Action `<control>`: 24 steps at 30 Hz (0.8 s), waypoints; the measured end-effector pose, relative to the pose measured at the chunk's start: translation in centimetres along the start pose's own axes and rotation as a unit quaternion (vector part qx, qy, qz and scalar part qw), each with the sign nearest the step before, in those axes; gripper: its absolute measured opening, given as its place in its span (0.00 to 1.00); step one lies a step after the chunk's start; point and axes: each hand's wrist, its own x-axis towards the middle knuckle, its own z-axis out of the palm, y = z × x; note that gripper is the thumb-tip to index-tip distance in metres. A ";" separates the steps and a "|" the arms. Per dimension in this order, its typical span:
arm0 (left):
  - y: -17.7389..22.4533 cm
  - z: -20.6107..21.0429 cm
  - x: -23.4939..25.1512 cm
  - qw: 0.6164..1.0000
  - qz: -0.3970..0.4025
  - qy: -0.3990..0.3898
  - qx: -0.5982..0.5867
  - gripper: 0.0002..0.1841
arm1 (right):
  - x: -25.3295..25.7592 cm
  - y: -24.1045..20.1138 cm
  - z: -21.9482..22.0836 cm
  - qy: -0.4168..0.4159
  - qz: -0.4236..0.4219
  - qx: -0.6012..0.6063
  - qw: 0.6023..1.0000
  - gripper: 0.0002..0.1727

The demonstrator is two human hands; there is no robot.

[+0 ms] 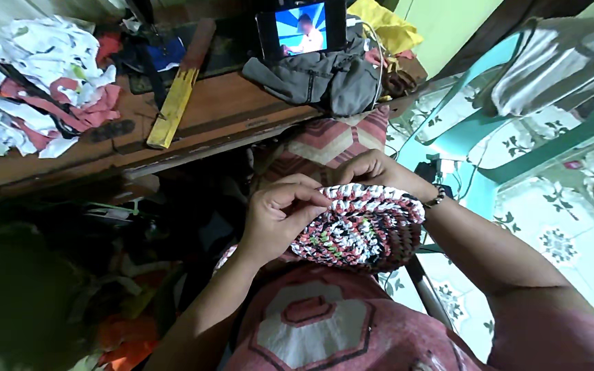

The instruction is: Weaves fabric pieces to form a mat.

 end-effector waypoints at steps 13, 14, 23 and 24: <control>-0.6 -0.1 0.0 0.999 -0.028 0.019 0.002 0.06 | 0.0 -0.6 0.4 0.008 0.000 -0.016 1.000 0.07; -0.6 -0.1 0.0 0.999 -0.030 0.018 -0.003 0.06 | 0.0 -0.6 0.3 0.008 0.001 -0.019 1.000 0.08; -0.7 0.1 0.1 0.999 -0.038 0.010 -0.017 0.06 | -0.2 0.2 0.2 0.017 -0.001 -0.022 1.000 0.09; -0.7 0.1 0.1 0.999 -0.039 0.009 -0.018 0.06 | -0.2 0.3 0.2 0.015 -0.010 -0.026 1.000 0.09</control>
